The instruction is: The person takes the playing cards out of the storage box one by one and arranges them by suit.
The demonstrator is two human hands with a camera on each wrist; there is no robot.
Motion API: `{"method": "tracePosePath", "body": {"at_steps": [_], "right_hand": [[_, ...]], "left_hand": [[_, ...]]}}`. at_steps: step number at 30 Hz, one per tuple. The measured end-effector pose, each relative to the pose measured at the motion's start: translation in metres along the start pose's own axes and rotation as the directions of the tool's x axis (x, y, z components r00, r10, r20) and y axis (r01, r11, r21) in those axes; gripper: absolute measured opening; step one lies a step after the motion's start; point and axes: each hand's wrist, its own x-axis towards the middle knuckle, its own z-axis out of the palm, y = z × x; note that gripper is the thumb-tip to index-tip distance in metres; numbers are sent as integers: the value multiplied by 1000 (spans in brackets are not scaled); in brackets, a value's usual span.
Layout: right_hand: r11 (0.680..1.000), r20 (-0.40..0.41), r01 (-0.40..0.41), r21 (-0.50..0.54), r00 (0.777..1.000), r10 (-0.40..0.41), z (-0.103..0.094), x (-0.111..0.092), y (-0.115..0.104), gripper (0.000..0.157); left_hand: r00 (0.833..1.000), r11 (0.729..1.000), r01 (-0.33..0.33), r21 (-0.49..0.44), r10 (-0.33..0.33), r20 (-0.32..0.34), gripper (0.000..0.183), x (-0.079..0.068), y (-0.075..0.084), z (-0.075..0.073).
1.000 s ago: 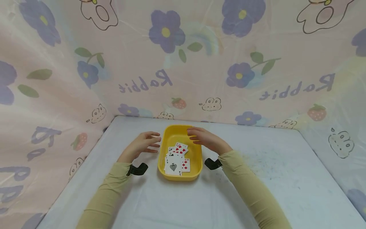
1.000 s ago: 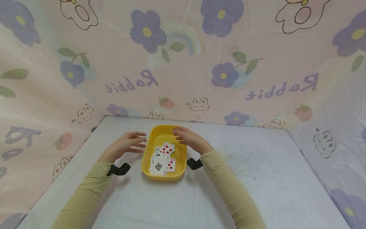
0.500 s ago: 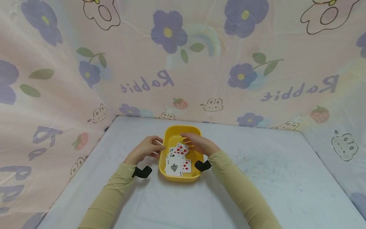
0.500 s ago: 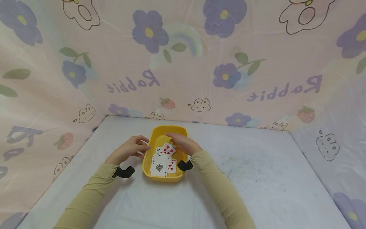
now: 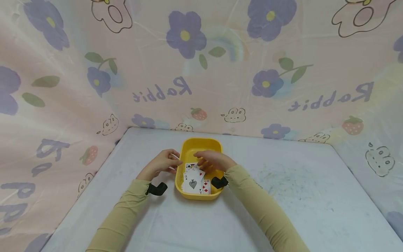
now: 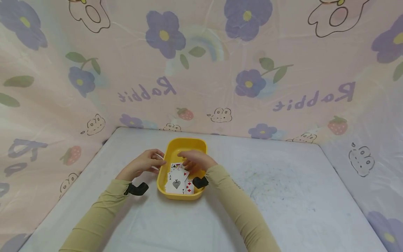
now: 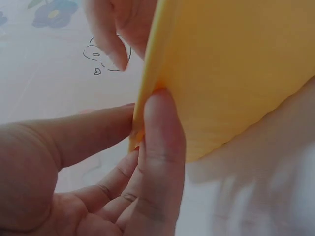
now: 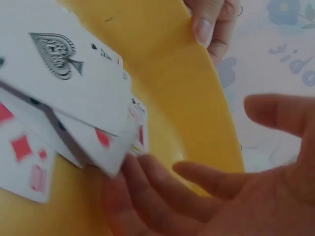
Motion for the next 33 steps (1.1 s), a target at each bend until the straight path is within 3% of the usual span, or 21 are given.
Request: {"method": "tracePosePath", "body": {"at_steps": [7, 10, 20, 25, 33], "right_hand": [[986, 104, 25, -166, 995, -8, 4, 5, 5, 37], [980, 107, 23, -196, 994, -2, 5, 3, 3, 34], [969, -5, 13, -248, 1000, -14, 6, -3, -3, 18], [961, -77, 34, -276, 995, -58, 6, -6, -6, 10], [979, -158, 102, -177, 979, -131, -4, -12, -8, 11]], "left_hand": [[1000, 1000, 0, -14, 0, 4, 36, 0, 0, 1], [1000, 1000, -4, -13, 4, 4, 36, 1, 1, 1], [1000, 1000, 2, -12, -2, -8, 35, 1, 1, 1], [1000, 1000, 4, -12, -4, -17, 35, 0, 1, 1], [1000, 1000, 1, -4, -1, -20, 33, -1, 1, 2]]}}
